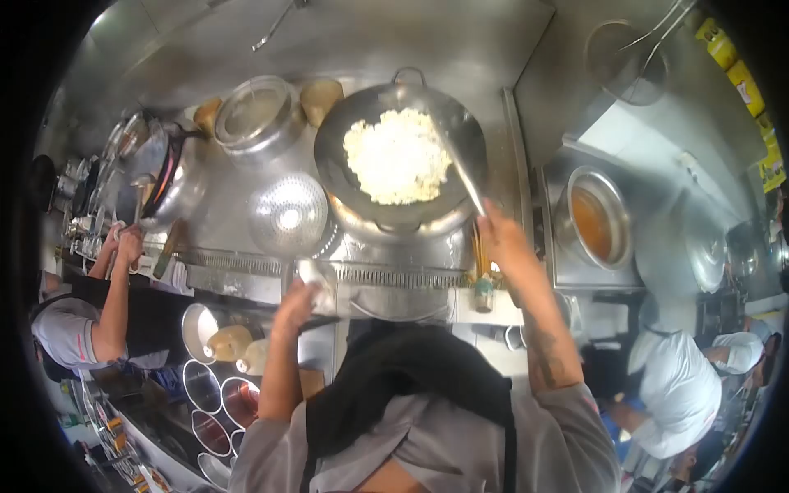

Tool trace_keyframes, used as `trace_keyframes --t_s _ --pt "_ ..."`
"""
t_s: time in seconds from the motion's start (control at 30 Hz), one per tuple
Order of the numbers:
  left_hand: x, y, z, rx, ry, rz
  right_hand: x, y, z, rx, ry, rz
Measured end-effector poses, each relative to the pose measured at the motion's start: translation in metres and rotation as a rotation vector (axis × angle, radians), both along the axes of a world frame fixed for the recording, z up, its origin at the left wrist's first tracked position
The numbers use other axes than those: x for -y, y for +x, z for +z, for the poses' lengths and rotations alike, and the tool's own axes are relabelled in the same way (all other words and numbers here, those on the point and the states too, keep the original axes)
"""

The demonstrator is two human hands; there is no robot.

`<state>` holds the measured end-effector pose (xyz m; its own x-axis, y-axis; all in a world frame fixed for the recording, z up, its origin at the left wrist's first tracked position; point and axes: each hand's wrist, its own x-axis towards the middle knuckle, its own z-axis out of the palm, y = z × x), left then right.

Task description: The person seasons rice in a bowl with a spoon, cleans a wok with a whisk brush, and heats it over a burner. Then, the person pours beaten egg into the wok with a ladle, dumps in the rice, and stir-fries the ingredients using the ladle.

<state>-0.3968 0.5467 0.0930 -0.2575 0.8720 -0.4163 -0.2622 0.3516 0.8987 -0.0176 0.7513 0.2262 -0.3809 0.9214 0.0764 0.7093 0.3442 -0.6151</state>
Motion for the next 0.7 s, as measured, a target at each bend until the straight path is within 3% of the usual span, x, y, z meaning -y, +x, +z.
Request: trace_keyframes --t_s 0.03,0.13,0.23,0.27,0.47,0.53,0.6,0.63,0.7 --pt "0.002 0.002 0.014 0.402 0.067 0.122 0.013 0.003 0.011 -0.021 0.007 -0.025" --pt "-0.019 0.008 0.050 0.514 0.252 0.102 0.035 -0.005 0.011 -0.025 0.091 -0.033" --pt "-0.054 0.009 0.070 0.833 0.430 -0.089 0.019 -0.027 -0.005 0.430 -0.278 -0.071" --pt "-0.060 0.015 0.080 0.939 0.519 -0.190 0.014 -0.015 -0.038 0.380 -0.147 -0.037" --pt "-0.066 0.049 0.111 0.769 0.433 -0.123 0.011 -0.001 -0.057 0.380 -0.025 0.024" --pt "-0.065 0.054 0.096 0.661 0.357 -0.087 0.032 -0.031 0.004 0.202 0.063 0.182" --pt "-0.070 0.079 0.088 0.433 0.290 0.017 0.051 -0.064 0.022 -0.103 0.254 0.394" --pt "-0.072 0.092 0.084 0.319 0.261 0.064 0.065 -0.081 0.034 -0.177 0.204 0.434" --pt "-0.069 0.115 0.098 0.397 0.298 -0.017 0.075 -0.104 0.034 -0.241 0.098 0.517"
